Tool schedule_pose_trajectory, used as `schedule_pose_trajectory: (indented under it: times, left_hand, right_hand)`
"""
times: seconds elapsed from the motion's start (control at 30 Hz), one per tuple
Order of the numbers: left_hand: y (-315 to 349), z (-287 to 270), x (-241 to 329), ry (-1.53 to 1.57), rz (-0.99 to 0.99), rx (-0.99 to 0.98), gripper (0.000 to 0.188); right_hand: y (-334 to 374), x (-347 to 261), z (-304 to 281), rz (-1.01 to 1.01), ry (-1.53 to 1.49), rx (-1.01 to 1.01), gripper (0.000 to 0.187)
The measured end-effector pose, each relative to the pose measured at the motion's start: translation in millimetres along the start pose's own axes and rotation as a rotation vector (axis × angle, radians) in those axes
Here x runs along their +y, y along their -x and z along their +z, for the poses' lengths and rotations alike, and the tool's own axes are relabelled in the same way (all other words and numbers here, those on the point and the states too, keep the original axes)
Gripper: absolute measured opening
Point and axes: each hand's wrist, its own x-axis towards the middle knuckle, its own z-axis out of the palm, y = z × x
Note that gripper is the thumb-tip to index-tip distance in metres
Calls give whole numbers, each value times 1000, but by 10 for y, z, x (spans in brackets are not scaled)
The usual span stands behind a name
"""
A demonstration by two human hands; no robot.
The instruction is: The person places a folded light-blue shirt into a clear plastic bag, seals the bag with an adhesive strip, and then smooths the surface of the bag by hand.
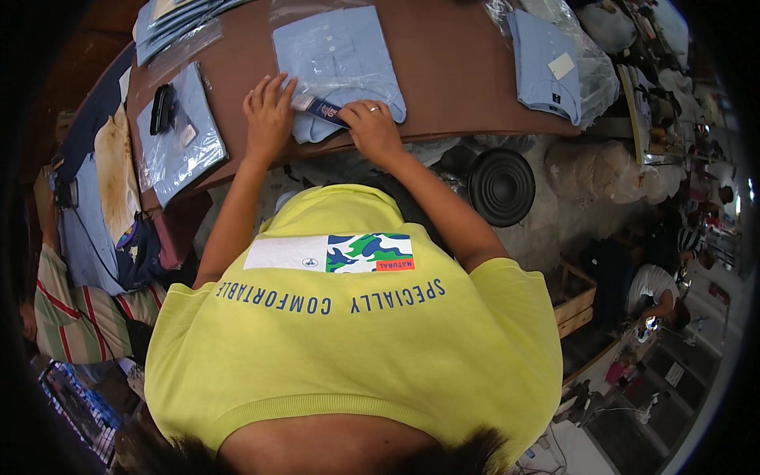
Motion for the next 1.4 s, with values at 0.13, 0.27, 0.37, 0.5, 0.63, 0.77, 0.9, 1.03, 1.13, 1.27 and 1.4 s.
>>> schedule_pose_trajectory:
  times: [0.13, 0.27, 0.37, 0.5, 0.63, 0.77, 0.9, 1.03, 1.13, 1.27, 1.4]
  left_hand:
    - [5, -82, -66, 171, -18, -42, 55]
    - [53, -285, -92, 379, 92, -42, 43]
    - [173, -495, -39, 456, 124, -66, 35]
    - [317, -723, 61, 541, 125, -31, 31]
    - [273, -1068, 368, 691, -32, -15, 27]
    - [174, -1220, 578, 795, -193, -9, 32]
    - [-46, -1116, 791, 1123, -433, -81, 30]
    - [-182, -1034, 890, 1223, -341, -176, 44]
    - [-198, -967, 789, 1179, -302, -280, 62]
    - [-89, -502, 559, 493, 16, -126, 56]
    - [-226, -225, 498, 279, 173, -169, 48]
  right_hand:
    - [30, 54, 33, 21, -113, 27, 36]
    - [-1, 83, 7, 75, -263, 53, 39]
    - [-30, 3, -54, 147, -300, 147, 38]
    - [37, -85, -182, 185, -257, 100, 38]
    - [246, -28, -297, 167, -352, 30, 41]
    - [312, -167, -448, 180, -550, 48, 40]
    - [121, -358, -516, 33, -424, 168, 39]
    - [139, -185, -431, 205, -393, 115, 36]
    - [232, 0, -289, 529, -859, 139, 30]
    - [308, 63, -230, 830, -1291, 214, 26]
    - [345, 94, -193, 860, -1175, 178, 20]
